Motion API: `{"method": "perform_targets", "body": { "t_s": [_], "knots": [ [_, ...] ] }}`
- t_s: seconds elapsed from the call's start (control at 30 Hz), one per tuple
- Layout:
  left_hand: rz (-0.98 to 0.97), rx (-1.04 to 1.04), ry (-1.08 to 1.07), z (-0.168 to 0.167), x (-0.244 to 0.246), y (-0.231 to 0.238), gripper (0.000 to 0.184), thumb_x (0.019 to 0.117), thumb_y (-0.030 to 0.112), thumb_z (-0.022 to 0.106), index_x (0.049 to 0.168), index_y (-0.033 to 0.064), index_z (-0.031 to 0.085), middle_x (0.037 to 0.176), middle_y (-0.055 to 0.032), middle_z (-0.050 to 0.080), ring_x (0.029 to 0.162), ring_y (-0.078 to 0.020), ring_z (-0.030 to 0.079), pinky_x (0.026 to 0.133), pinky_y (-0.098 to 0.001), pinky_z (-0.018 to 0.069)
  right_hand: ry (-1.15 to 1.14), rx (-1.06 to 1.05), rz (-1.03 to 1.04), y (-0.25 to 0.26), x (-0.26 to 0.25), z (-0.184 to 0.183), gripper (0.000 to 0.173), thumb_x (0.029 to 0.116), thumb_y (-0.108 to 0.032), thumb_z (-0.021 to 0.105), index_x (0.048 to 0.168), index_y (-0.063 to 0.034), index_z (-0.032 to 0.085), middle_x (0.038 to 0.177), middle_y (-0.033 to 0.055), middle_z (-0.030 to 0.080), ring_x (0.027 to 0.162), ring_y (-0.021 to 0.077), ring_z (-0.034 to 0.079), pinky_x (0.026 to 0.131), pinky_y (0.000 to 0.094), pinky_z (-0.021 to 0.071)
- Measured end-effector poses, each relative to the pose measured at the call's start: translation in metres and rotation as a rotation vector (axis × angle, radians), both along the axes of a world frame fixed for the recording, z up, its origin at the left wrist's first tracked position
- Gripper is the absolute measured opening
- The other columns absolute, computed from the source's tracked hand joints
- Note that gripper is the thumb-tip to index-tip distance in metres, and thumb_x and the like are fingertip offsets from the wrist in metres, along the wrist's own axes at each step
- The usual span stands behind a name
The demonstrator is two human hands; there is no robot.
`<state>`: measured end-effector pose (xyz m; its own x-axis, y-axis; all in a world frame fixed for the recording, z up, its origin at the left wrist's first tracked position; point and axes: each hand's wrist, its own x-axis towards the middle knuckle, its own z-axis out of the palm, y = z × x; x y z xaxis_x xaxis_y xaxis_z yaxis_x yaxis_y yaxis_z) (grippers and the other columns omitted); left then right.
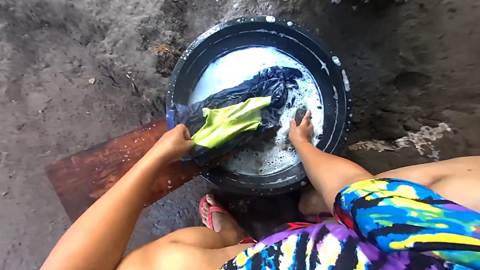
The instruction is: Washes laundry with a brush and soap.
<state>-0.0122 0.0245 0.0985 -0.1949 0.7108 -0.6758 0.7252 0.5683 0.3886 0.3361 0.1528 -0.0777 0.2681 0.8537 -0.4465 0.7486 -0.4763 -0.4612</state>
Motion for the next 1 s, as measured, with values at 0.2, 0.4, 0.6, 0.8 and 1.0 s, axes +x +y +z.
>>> {"method": "perform_targets", "body": {
  "t_s": [0.2,0.4,0.6,0.8,1.0],
  "knots": [
    [-0.332,0.236,0.374,0.014,0.019,-0.014,0.042,0.1027,0.023,0.061,0.141,0.0081,0.057,0.126,-0.0265,0.064,0.11,-0.048,0.065,0.087,-0.0671,0.0513,0.012,-0.012,0.005,0.004,0.0,-0.003,0.08,0.108,-0.048,0.047,0.167,-0.0124,0.006,0.16,0.0333,0.032,0.144,0.0487,0.041,0.116,0.0597,0.038],
    [-0.742,0.307,0.363,-0.042,0.008,-0.023,0.076,0.0964,0.063,0.059,0.16,0.0269,0.04,0.172,-0.0025,0.024,0.16,-0.0338,0.01,0.119,-0.0765,-0.0045,0.26,0.323,0.339,-0.018,-0.093,0.038,0.075,0.1045,-0.038,0.056,0.163,-0.0045,0.023,0.15,0.0314,0.048,0.138,0.0458,0.049,0.114,0.0599,0.0416],
    [-0.672,0.258,0.349,-0.044,-0.001,-0.051,0.098,0.068,0.073,0.082,0.15,0.0283,0.055,0.164,-0.0041,0.04,0.158,-0.0389,0.016,0.116,-0.0809,-0.0028,0.221,0.339,1.1,-0.072,-0.171,0.084,0.07,0.0985,-0.048,0.064,0.16,-0.0241,0.04,0.127,0.0251,0.064,0.109,0.043,0.067,0.085,0.0594,0.0566],
    [-0.67,0.183,0.379,-0.043,0.013,-0.049,0.119,0.0618,0.054,0.094,0.162,0.0288,0.035,0.173,-0.0114,0.018,0.154,-0.0488,0.02,0.113,-0.0837,-0.0011,-0.003,0.151,0.669,-0.002,-0.136,0.051,0.075,0.1032,-0.052,0.053,0.166,-0.0235,0.023,0.145,0.0276,0.052,0.122,0.0459,0.061,0.098,0.0625,0.0515],
    [-0.637,0.217,0.379,-0.051,0.016,-0.055,0.101,0.0661,0.042,0.092,0.155,0.0199,0.048,0.164,-0.0193,0.035,0.151,-0.0509,0.026,0.116,-0.08,-0.0001,0.153,0.193,0.99,-0.072,-0.179,0.091,0.07,0.1022,-0.051,0.054,0.164,-0.0275,0.03,0.131,0.0244,0.062,0.108,0.0413,0.067,0.084,0.0599,0.0569]
  ]
}}
